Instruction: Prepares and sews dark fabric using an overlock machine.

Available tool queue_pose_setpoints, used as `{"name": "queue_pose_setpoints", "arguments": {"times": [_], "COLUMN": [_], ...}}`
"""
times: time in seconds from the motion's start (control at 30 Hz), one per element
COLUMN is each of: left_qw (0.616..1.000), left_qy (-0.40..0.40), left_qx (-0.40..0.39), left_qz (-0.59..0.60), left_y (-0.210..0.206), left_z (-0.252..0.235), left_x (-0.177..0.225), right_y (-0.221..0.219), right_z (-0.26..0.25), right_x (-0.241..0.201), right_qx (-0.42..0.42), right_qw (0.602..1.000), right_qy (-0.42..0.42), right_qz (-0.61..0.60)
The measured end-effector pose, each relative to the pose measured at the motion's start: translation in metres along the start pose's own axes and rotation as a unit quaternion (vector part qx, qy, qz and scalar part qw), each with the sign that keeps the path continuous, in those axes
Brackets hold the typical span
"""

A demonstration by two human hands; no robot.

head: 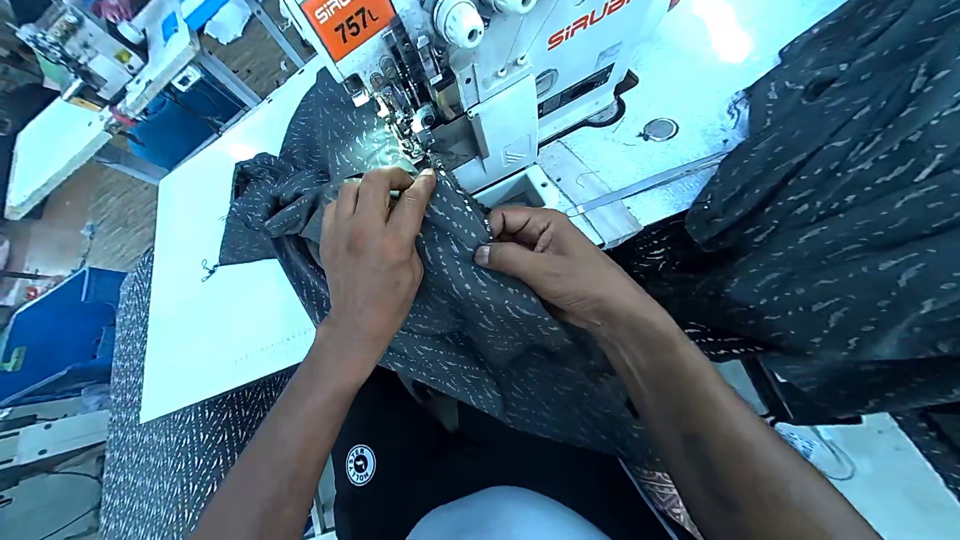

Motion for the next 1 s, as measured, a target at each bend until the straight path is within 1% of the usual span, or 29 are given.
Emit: {"name": "queue_pose_setpoints", "arguments": {"times": [0.1,0.27,0.33,0.4,0.47,0.57,0.63,0.67,0.7,0.77,0.8,0.83,0.87,0.93,0.97,1.0], "left_qw": [0.999,0.992,0.979,0.957,0.938,0.918,0.908,0.908,0.912,0.935,0.951,0.964,0.970,0.969,0.967,0.963], "left_qy": [0.021,0.002,-0.012,-0.025,-0.043,-0.064,-0.067,-0.064,-0.063,-0.062,-0.048,-0.015,0.026,0.106,0.141,0.180], "left_qx": [-0.036,-0.092,-0.131,-0.183,-0.218,-0.262,-0.278,-0.271,-0.246,-0.139,-0.084,-0.041,0.003,0.058,0.058,0.031], "left_qz": [0.023,0.089,0.156,0.222,0.265,0.292,0.305,0.313,0.322,0.320,0.295,0.261,0.240,0.214,0.205,0.197], "left_y": [0.001,-0.003,-0.005,-0.009,-0.013,-0.015,-0.016,-0.016,-0.016,-0.009,0.000,0.010,0.019,0.024,0.024,0.023], "left_z": [0.002,-0.010,-0.017,-0.024,-0.032,-0.040,-0.038,-0.035,-0.031,-0.016,-0.003,0.013,0.029,0.055,0.065,0.074], "left_x": [-0.004,-0.022,-0.036,-0.051,-0.062,-0.072,-0.075,-0.076,-0.076,-0.073,-0.070,-0.068,-0.072,-0.091,-0.102,-0.111], "right_y": [-0.002,-0.008,-0.011,-0.013,-0.015,-0.018,-0.020,-0.021,-0.022,-0.025,-0.025,-0.023,-0.021,-0.014,-0.013,-0.015], "right_z": [0.002,-0.003,-0.009,-0.014,-0.016,-0.018,-0.016,-0.015,-0.013,-0.008,-0.005,-0.001,0.003,0.006,0.005,0.004], "right_x": [0.001,0.004,0.004,0.006,0.005,0.005,0.005,0.005,0.006,0.009,0.008,0.006,0.004,0.002,0.003,0.006], "right_qx": [-0.006,-0.022,-0.019,-0.013,-0.009,-0.008,-0.017,-0.019,-0.018,-0.021,-0.021,-0.019,-0.019,-0.016,-0.014,-0.016], "right_qw": [1.000,1.000,1.000,1.000,1.000,1.000,0.999,0.999,0.999,0.998,0.998,0.998,0.997,0.996,0.995,0.993], "right_qy": [-0.007,-0.014,-0.008,-0.007,-0.006,-0.019,-0.024,-0.027,-0.030,-0.048,-0.054,-0.057,-0.056,-0.056,-0.060,-0.065], "right_qz": [0.014,0.012,0.012,0.001,-0.003,0.004,0.018,0.026,0.032,0.031,0.030,0.033,0.040,0.065,0.083,0.097]}}
Point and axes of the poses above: each hand's wrist, its own z-axis away from the middle knuckle, its own y-axis out of the back of the hand, x = y × z, the point moved 7 cm from there along -z, towards the middle knuckle, and after that the axes turned 1 degree about y, right-handed, at the moved point
